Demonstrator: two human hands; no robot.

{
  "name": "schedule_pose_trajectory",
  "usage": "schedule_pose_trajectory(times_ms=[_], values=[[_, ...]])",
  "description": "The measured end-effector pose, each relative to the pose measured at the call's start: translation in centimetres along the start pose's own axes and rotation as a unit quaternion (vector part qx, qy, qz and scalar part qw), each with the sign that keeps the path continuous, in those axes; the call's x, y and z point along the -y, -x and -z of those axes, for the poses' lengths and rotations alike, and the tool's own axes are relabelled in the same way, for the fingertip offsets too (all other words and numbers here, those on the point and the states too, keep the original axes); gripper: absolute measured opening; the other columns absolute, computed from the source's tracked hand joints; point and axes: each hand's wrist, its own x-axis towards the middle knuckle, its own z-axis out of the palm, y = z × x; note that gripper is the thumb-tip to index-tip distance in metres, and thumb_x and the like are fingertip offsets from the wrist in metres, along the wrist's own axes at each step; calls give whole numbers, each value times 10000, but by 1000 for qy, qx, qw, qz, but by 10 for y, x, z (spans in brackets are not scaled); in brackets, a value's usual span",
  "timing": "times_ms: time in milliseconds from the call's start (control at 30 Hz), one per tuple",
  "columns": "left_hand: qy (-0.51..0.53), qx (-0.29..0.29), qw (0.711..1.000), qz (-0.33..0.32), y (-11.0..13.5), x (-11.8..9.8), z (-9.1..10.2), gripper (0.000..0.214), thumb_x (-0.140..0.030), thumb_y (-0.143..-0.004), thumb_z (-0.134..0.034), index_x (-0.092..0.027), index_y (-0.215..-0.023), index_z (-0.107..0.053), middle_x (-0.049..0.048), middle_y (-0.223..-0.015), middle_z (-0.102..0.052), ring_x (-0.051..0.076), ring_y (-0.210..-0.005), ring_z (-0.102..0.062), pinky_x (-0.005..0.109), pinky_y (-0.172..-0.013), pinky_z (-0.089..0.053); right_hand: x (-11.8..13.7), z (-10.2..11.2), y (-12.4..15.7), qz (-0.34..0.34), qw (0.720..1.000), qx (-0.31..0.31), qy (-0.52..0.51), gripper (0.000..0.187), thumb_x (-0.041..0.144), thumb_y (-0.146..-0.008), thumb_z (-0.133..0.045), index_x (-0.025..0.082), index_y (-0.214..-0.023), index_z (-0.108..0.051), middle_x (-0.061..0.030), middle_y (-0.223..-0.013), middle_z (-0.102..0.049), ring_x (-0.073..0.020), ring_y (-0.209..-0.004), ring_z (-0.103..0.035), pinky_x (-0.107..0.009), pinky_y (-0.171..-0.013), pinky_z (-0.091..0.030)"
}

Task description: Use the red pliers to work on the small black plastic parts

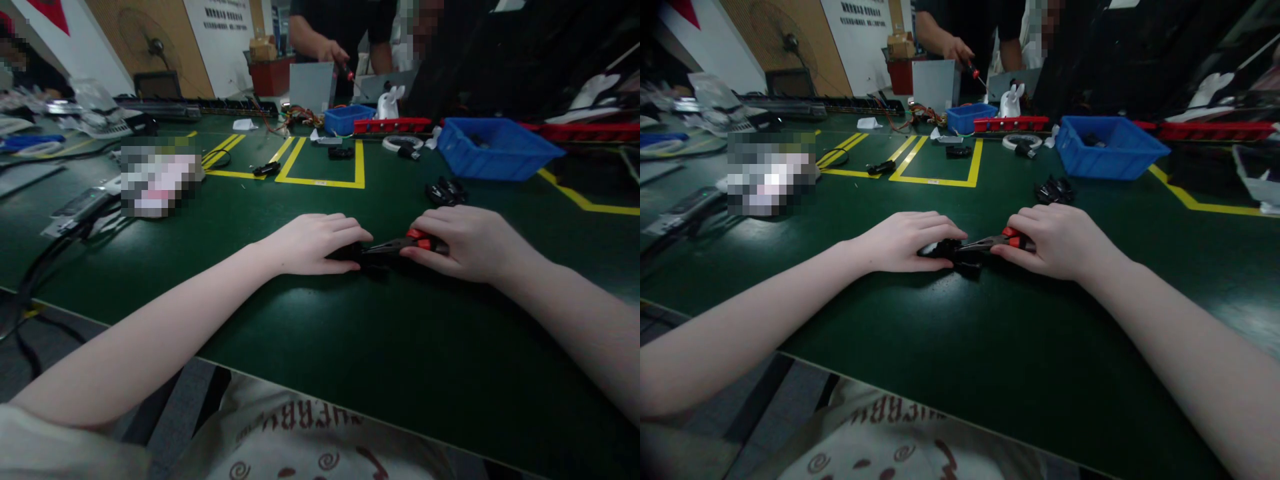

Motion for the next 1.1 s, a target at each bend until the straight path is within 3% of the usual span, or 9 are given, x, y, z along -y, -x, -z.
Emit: schedule_pose_trajectory(times_ms=[367,567,767,1100], values=[[-26,10,1000,7,-1,0,-1,299,-358,-1066,-533,-169,-1267,-649,92,-1167,-723,224,-1054,-687,318,-835,-530,1,0,-2,-28,999,2,28,562,673,-987,-352,212,-816,-625,-105,-795,-689,-239,-695,-609,-347,-627,-409],[80,-7,995,55,0,1,-1,202,-313,-1014,-631,-185,-1162,-680,80,-1237,-704,228,-1126,-673,348,-902,-541,4,1,-3,-27,999,-6,32,573,678,-991,-349,209,-829,-634,-106,-806,-692,-235,-701,-604,-343,-627,-405],[237,-57,967,73,-2,5,-11,85,-224,-939,-713,-174,-1007,-705,93,-1286,-669,232,-1196,-658,419,-1036,-532,4,2,-3,-14,998,-18,56,583,674,-1003,-339,204,-838,-642,-101,-797,-686,-221,-675,-590,-346,-626,-403],[220,-33,972,77,-4,2,-5,79,-243,-949,-697,-169,-977,-703,78,-1187,-659,219,-1099,-664,393,-982,-545,9,0,-4,4,996,-46,76,530,632,-1003,-397,194,-860,-660,-114,-824,-705,-237,-713,-609,-359,-654,-414]])
